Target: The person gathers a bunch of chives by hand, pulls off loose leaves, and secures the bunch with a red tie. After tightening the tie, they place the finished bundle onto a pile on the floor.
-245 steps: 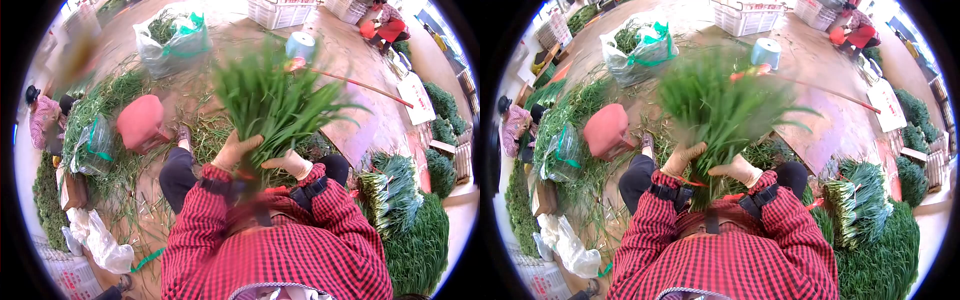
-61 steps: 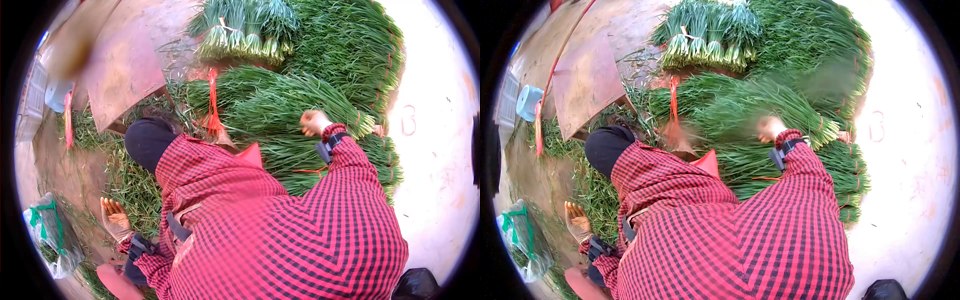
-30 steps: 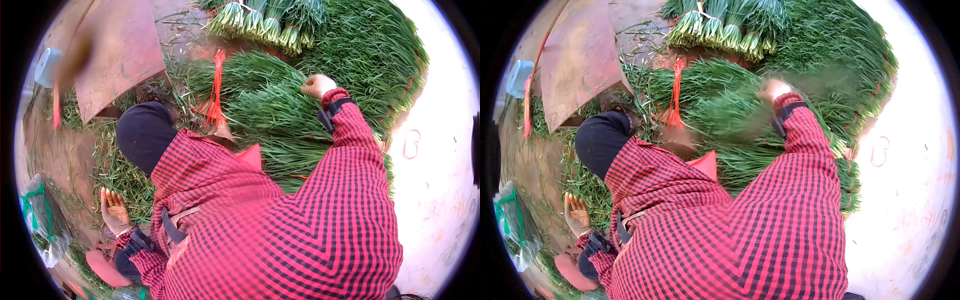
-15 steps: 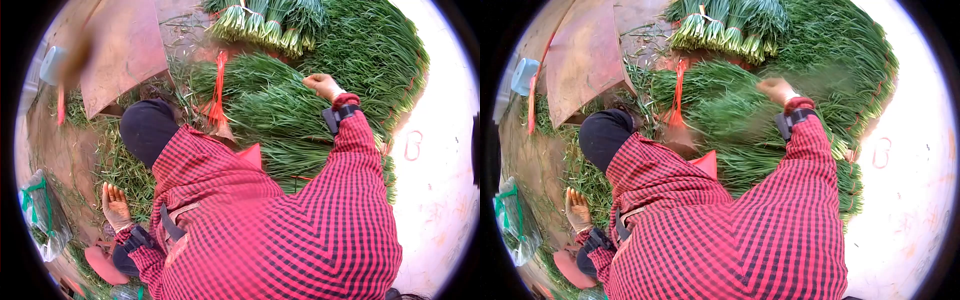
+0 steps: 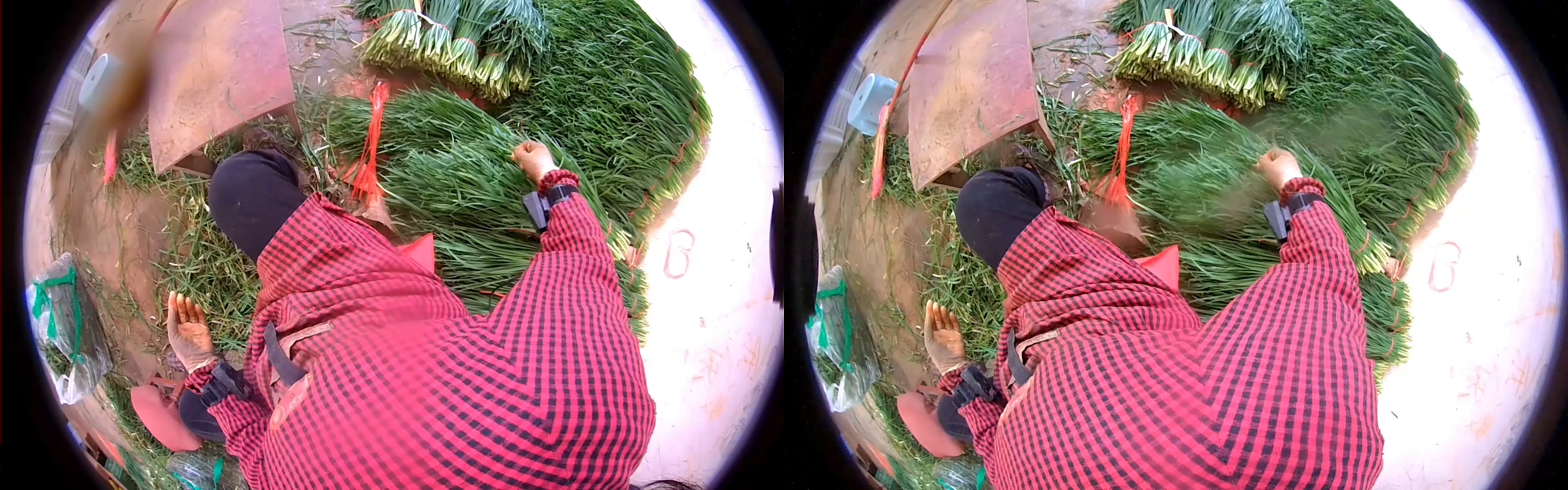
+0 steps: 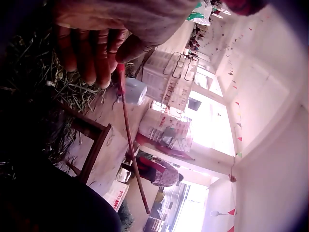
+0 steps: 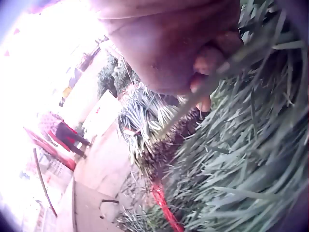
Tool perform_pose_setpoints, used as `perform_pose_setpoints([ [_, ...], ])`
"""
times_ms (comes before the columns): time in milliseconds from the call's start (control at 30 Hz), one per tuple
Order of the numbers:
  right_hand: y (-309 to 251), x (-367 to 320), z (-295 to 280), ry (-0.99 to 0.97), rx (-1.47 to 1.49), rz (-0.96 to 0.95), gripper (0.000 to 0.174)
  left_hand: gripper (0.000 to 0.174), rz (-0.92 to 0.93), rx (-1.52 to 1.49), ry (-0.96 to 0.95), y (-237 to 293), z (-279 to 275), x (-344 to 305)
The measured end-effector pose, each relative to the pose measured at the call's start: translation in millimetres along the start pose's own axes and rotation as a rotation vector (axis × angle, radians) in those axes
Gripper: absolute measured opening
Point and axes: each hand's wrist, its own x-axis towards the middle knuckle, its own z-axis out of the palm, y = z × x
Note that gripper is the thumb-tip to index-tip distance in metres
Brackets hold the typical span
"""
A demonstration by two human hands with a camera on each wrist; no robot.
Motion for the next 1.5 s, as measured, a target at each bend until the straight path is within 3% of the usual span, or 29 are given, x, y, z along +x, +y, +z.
perform_pose_setpoints([
  [100,-50,-31,-28,-0.068,0.417,0.113,0.018,0.034,-0.011,0.013,-0.006,0,3,3],
  [133,-52,-29,-35,-0.123,0.495,0.048,0.021,0.034,-0.015,0.016,-0.005,1,3,3],
  [267,-114,-62,-36,-0.530,0.444,-0.047,0.046,0.034,-0.017,0.003,0.002,3,4,1],
  [300,-91,-38,-22,-0.543,0.280,-0.072,0.058,0.034,-0.019,0.000,0.007,2,5,-1],
  [333,-73,-22,-3,-0.291,-0.024,-0.148,0.060,0.034,-0.020,-0.002,0.012,2,5,-2],
  [400,-74,-1,16,-0.096,-0.276,-0.132,0.056,0.034,-0.018,0.034,0.034,3,3,-4],
  [467,-84,12,46,-0.113,-0.102,-0.207,0.036,0.033,-0.015,0.049,0.103,4,6,-7],
  [567,-120,20,109,-0.247,-0.109,-0.295,0.025,0.033,-0.025,0.078,0.139,4,8,-9],
  [633,-114,45,177,-0.311,0.022,-0.344,0.023,0.033,-0.044,0.113,0.199,4,12,-11],
  [767,-126,93,265,-0.164,0.326,-0.154,0.030,0.034,-0.067,0.192,0.309,6,22,-20],
  [900,-137,136,304,-0.053,0.351,0.091,0.037,0.037,-0.102,0.315,0.384,8,15,-15],
  [1033,-181,129,288,-0.046,0.274,0.200,0.039,0.039,-0.170,0.397,0.433,0,32,4],
  [1133,-171,144,300,-0.072,0.154,0.147,0.029,0.037,-0.225,0.426,0.373,-7,44,22],
  [1167,-137,165,324,-0.060,0.142,0.033,0.023,0.037,-0.244,0.432,0.344,-8,46,26],
  [1333,-137,155,315,-0.126,0.448,0.103,0.009,0.038,-0.255,0.458,0.268,-14,57,34],
  [1500,-150,131,288,-0.172,0.560,0.151,0.012,0.039,-0.242,0.427,0.266,-15,46,28],
])
